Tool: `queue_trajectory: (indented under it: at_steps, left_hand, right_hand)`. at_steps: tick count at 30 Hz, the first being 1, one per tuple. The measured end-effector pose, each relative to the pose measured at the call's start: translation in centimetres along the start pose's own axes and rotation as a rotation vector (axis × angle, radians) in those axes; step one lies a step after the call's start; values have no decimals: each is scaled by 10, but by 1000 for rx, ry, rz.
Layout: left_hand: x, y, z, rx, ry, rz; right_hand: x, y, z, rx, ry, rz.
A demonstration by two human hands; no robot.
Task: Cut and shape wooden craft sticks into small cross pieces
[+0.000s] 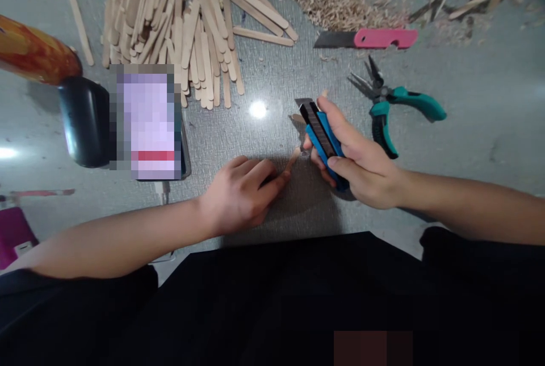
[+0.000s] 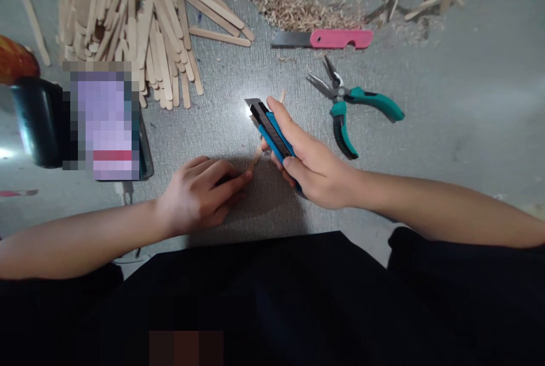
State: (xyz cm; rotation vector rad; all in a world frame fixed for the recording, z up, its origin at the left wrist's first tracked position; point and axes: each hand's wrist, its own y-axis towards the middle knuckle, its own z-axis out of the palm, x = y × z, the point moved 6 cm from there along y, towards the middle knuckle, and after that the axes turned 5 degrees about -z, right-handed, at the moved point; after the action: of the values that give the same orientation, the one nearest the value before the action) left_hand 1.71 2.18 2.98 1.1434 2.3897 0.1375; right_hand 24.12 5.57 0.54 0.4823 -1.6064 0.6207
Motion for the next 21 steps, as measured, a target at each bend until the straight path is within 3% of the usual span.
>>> queue_trajectory:
  at_steps: [12, 18, 21]
  left_hand:
    - [-1, 0, 0, -14, 16, 5]
    - [-5, 4, -2, -80, 80, 40]
    - [-6, 5, -2, -70, 81, 53]
  right_hand:
    - [5, 3, 2, -4, 40, 32]
    - [17, -3, -3, -175, -122, 275]
    - [28, -5, -4, -97, -339, 365]
